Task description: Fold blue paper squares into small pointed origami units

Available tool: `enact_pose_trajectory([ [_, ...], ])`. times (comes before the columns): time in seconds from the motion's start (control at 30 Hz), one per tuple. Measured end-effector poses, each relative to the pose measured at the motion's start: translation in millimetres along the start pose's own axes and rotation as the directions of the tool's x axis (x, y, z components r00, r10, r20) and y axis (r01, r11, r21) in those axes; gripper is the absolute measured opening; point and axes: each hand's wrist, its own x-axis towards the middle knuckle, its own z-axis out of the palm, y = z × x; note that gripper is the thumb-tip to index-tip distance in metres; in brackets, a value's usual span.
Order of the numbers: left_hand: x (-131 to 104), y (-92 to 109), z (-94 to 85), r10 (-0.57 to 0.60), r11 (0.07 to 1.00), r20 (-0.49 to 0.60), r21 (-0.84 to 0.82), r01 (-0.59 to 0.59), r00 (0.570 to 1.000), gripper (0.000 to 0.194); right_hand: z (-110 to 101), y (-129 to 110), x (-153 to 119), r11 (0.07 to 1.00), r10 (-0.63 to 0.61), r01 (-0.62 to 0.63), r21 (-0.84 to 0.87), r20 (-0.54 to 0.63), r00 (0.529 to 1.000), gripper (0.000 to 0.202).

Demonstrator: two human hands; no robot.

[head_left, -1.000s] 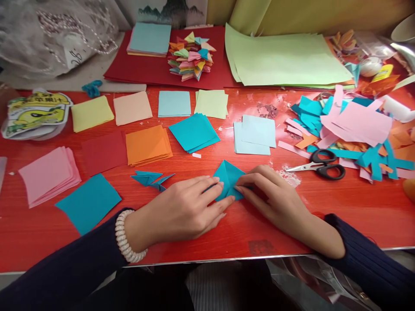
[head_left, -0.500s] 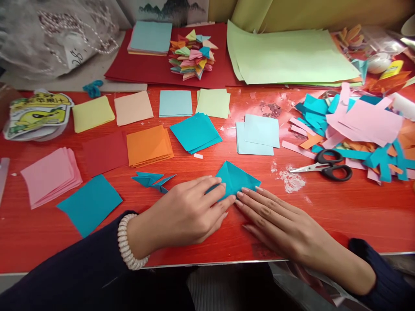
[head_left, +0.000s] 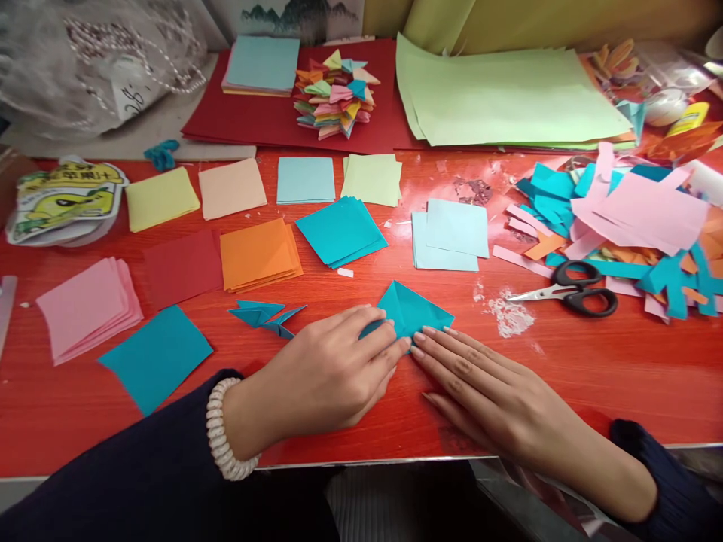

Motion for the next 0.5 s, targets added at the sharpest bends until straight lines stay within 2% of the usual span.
enact_pose_trajectory([
  [0.33,0.8,2.3,-1.4,-0.015,1.0,0.036,0.006,0.015,0.999,0.03,0.0,-0.8,1.1,1.0,0.003,-0.003,-0.022,-0.004,1.0,0.042],
  [0.5,-2.1,4.9,3.6,0.037,0.995,0.037,0.092,-0.04,0.999,0.028,1.5,-1.6,2.3,0.999,-0.004,0.003,-0.038,-0.037,0.999,0.04],
])
